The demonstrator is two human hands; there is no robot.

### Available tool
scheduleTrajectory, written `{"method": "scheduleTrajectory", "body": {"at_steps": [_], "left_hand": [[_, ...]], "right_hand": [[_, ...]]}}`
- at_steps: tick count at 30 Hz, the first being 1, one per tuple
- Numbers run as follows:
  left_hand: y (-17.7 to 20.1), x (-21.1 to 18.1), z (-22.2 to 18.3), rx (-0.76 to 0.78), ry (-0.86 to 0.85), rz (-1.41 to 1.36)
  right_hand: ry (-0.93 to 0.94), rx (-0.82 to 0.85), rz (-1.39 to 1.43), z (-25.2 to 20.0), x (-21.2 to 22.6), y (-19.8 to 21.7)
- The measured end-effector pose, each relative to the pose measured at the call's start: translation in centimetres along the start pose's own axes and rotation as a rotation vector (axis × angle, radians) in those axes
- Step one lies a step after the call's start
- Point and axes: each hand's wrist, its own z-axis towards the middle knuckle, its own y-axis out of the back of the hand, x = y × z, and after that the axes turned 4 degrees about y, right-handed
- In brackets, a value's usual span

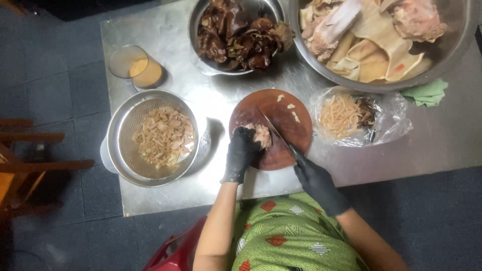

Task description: Slicing cooked meat or offal into thin strips on a wooden cutting board using a knife.

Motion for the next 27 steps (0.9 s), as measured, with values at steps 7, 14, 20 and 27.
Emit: {"method": "scheduleTrajectory", "body": {"at_steps": [7,14,20,27], "left_hand": [[-1.9,-0.8,-2.8,-0.270,-0.437,-0.092],[-2.6,0.0,-1.8,-0.333,-0.534,-0.031],[-2.1,1.7,0.5,-0.189,-0.500,0.062],[-3.2,3.4,1.8,-0.300,-0.565,0.253]], "right_hand": [[0.081,-0.033,-0.202,-4.8,-3.6,-2.6],[-0.179,0.073,0.080,-4.5,1.4,-1.2],[-0.126,0.212,-0.106,-3.1,0.9,-2.1],[-0.416,0.287,0.050,-1.1,3.2,0.6]]}}
